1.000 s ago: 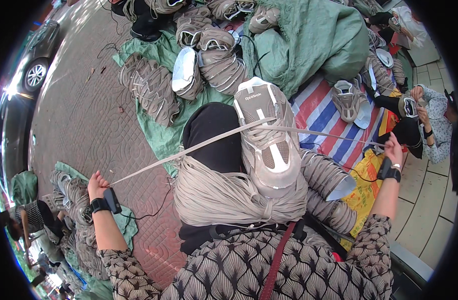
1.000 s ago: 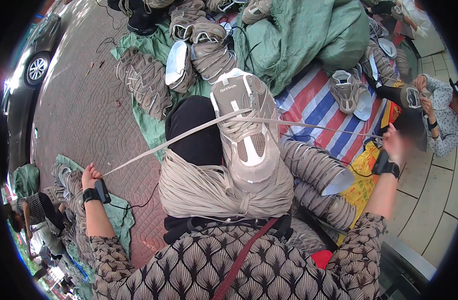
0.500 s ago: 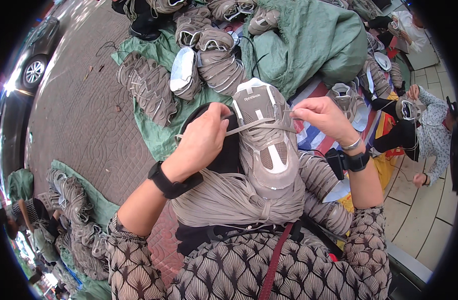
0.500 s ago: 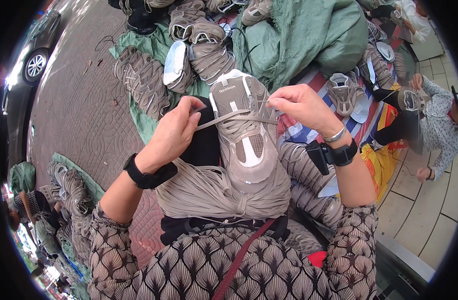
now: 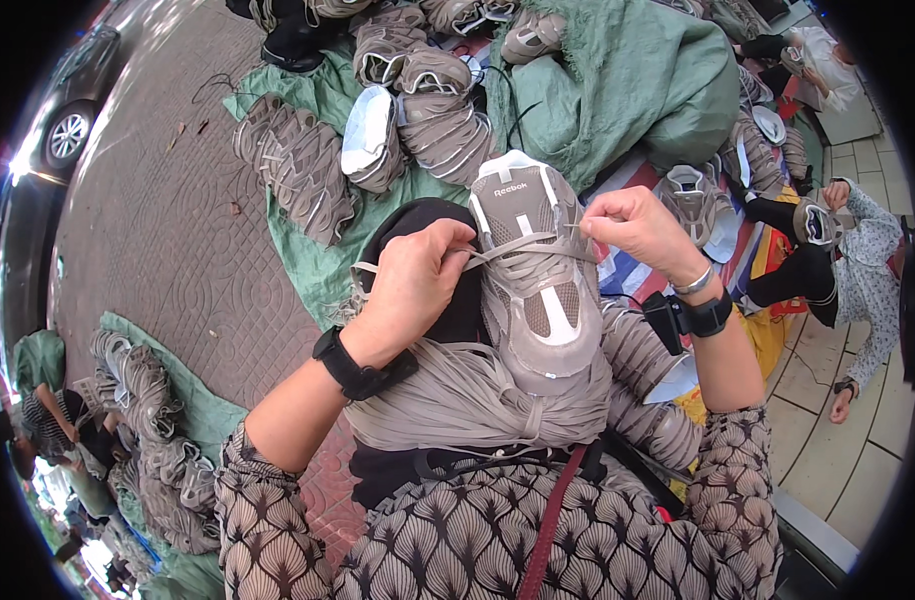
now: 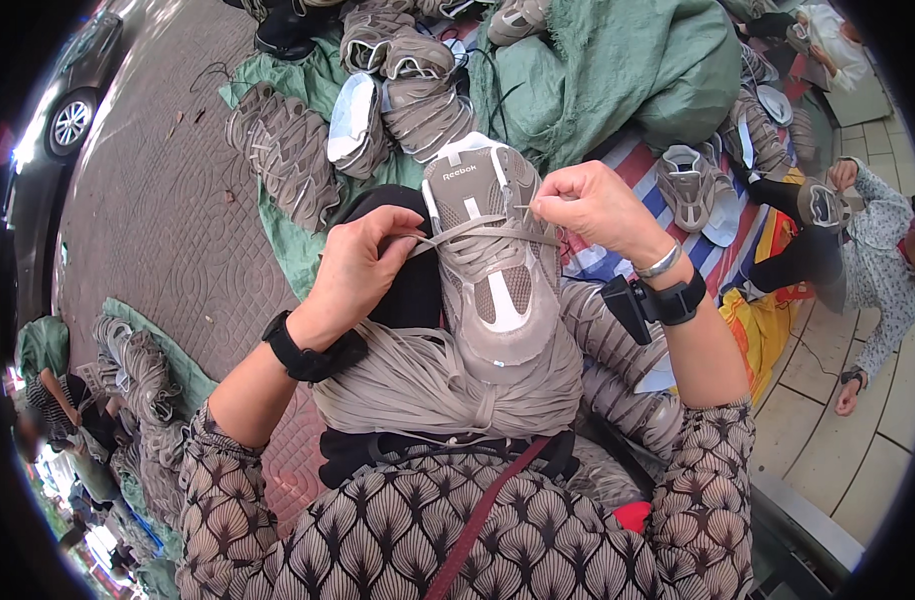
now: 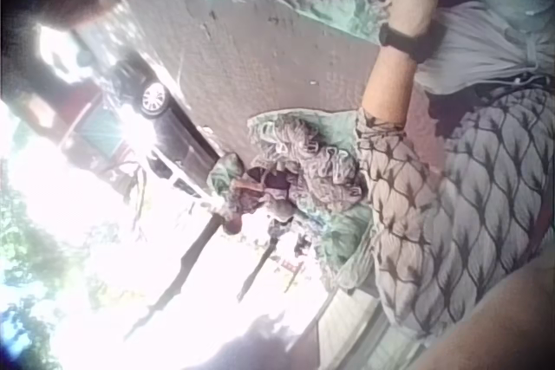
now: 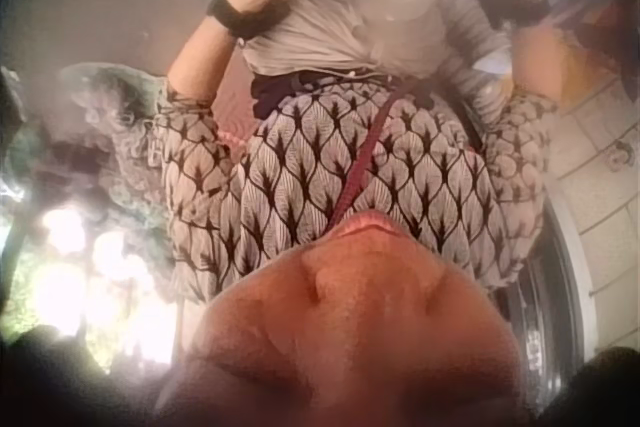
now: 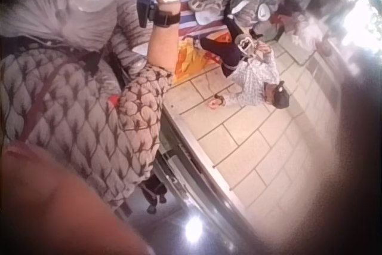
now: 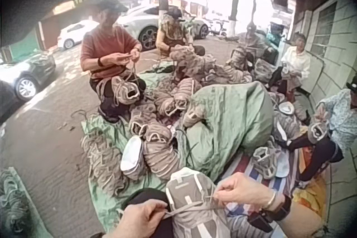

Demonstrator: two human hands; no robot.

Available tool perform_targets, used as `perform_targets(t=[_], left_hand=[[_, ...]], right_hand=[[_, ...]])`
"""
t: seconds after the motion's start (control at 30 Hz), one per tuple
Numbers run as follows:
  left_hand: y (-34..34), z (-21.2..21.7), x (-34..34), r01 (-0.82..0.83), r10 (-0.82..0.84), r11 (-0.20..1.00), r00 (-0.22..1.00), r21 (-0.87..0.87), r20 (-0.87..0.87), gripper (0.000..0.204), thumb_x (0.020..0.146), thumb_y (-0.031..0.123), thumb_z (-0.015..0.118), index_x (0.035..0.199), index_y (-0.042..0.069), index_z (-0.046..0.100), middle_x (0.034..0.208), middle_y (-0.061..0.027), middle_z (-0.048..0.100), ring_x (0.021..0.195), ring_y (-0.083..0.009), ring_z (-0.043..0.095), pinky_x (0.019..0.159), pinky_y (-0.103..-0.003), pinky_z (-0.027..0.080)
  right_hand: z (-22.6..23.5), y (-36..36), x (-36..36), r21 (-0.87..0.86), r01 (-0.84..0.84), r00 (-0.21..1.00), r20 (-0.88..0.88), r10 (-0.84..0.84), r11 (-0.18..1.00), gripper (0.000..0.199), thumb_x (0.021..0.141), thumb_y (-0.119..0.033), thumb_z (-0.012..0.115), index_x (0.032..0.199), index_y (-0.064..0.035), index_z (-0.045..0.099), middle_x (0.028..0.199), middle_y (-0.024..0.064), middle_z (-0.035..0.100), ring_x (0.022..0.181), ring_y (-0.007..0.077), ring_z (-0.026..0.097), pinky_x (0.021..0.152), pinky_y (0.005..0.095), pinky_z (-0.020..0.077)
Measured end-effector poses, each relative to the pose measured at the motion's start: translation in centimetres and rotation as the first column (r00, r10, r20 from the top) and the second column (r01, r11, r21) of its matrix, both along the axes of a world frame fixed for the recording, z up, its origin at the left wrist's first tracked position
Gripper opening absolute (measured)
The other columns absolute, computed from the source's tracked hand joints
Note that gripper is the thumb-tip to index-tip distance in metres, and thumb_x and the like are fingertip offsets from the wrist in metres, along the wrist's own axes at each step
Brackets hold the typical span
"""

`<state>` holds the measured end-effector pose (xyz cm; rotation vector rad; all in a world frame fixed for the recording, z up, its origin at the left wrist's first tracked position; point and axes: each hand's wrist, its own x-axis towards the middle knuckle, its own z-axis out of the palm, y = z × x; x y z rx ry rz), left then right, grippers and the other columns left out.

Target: The person sits on a sidewalk and laces a beige Reebok sneaker. They thread the laces through the eyelets, pull them tight, and tie a knot. The person repeats this process on multiple shoes, handling them one at a time.

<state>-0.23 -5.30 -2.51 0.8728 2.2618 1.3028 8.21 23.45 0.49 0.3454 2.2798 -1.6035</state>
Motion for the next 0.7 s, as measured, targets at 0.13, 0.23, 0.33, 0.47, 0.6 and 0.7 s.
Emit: perform_targets(t=[0.13,0.23,0.33,0.47,0.6,0.7], left_hand=[[0.1,0.4,0.3,-0.052,0.049,0.998,0.994,0.024,0.093,0.020,0.087,0.003,0.065,0.107,-0.001,0.066,0.093,-0.0127,0.073,0.081,-0.0179,0.071,0.074,-0.029,0.055],[-0.1,0.3,0.3,-0.029,0.030,0.999,0.999,-0.015,0.020,0.015,0.086,0.005,0.067,0.100,-0.001,0.068,0.087,-0.0127,0.073,0.077,-0.0188,0.071,0.071,-0.029,0.055],[0.1,0.2,0.2,0.020,-0.029,0.996,0.995,-0.090,-0.100,0.012,0.086,0.007,0.067,0.095,-0.001,0.069,0.079,-0.0111,0.072,0.070,-0.0203,0.070,0.065,-0.031,0.054],[-0.1,0.5,0.3,-0.012,0.022,0.996,0.994,-0.086,0.110,0.012,0.089,0.009,0.062,0.090,-0.003,0.065,0.068,-0.0102,0.069,0.061,-0.0152,0.068,0.058,-0.028,0.051],[0.0,0.6,0.5,0.011,0.014,0.995,0.972,-0.102,0.236,0.013,0.090,0.008,0.058,0.084,-0.003,0.061,0.062,-0.0087,0.066,0.056,-0.0114,0.065,0.053,-0.026,0.049],[0.4,0.3,0.8,0.033,-0.020,0.993,0.993,-0.116,0.112,0.015,0.089,0.009,0.058,0.080,-0.003,0.061,0.059,-0.0092,0.065,0.053,-0.0141,0.065,0.051,-0.029,0.049]], right_hand=[[1.1,-1.5,-0.1,0.271,-0.027,0.990,-0.126,0.063,0.962,0.014,0.084,-0.013,0.063,0.079,-0.0011,0.067,0.060,0.0017,0.060,0.051,0.0086,0.056,0.047,0.0276,0.0405],[0.7,-3.5,0.3,0.703,0.070,0.818,-0.446,0.362,0.707,0.012,0.080,-0.014,0.063,0.077,-0.0018,0.065,0.064,0.0113,0.062,0.056,0.0238,0.062,0.052,0.0346,0.0451],[0.4,-4.3,0.2,0.628,0.073,0.874,-0.415,0.253,0.775,0.013,0.079,-0.014,0.063,0.076,-0.0016,0.063,0.069,0.0156,0.063,0.063,0.0332,0.062,0.057,0.0389,0.0475],[0.7,-4.1,0.3,0.467,0.049,0.949,-0.298,0.105,0.883,0.014,0.081,-0.013,0.062,0.078,0.0002,0.063,0.065,0.0140,0.061,0.056,0.0239,0.059,0.055,0.0341,0.0450],[0.7,-4.1,0.2,0.459,0.042,0.953,-0.285,0.103,0.887,0.015,0.082,-0.013,0.061,0.077,0.0011,0.061,0.063,0.0130,0.059,0.054,0.0204,0.056,0.054,0.0327,0.0438],[0.8,-4.2,0.1,0.465,0.036,0.952,-0.285,0.111,0.885,0.015,0.082,-0.013,0.061,0.077,0.0013,0.061,0.063,0.0130,0.059,0.054,0.0209,0.057,0.054,0.0329,0.0439]])
